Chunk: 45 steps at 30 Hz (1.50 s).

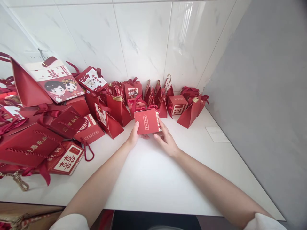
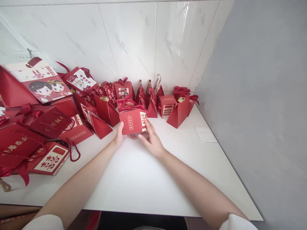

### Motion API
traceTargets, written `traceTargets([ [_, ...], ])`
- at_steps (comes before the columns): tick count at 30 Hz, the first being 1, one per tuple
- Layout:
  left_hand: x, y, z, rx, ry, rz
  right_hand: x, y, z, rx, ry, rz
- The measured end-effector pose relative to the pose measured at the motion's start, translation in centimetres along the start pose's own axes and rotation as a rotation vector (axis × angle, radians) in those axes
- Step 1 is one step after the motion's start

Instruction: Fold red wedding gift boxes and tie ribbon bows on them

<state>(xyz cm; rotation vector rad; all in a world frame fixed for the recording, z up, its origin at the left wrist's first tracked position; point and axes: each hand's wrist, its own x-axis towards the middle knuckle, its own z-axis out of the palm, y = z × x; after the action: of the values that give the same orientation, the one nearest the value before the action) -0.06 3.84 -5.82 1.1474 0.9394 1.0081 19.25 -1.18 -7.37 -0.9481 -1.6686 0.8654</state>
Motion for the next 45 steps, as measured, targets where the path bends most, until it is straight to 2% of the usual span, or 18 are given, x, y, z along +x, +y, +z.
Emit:
traceTargets([
  [6,-1.2,1.6,1.4,-0.274,-0.226,-0.131,-0.5,-0.9,-0.1,-0.049,0.050,-0.181],
  [10,-1.1,1.5,1.2,-0.357,-0.364,-0.255,-0.4,-0.8,0.0,-0.013,0.100,-0.118],
  [15,-0.7,0.3,0.1,-0.407,-0.378,-0.373,-0.4,-0.8,0.0,-0.078,0.151,-0.099],
  [21,-0.4,0.5,0.0,-0.384,-0.604,-0.547,-0.3,-0.2,-0.4,-0.012,0.154,0.007],
  [25,-0.5,1.0,0.3,-0.344,-0.688,-0.600,-0.2,0.3,-0.6,0.004,0.189,0.039],
  [36,-0.8,0.6,0.6,-0.339,-0.734,-0.539,-0.2,0.1,-0.7,-0.008,0.237,0.033],
  [45,-0.9,0.6,0.9,-0.398,-0.667,-0.531,-0.3,-0.2,-0.5,-0.015,0.264,0.051],
])
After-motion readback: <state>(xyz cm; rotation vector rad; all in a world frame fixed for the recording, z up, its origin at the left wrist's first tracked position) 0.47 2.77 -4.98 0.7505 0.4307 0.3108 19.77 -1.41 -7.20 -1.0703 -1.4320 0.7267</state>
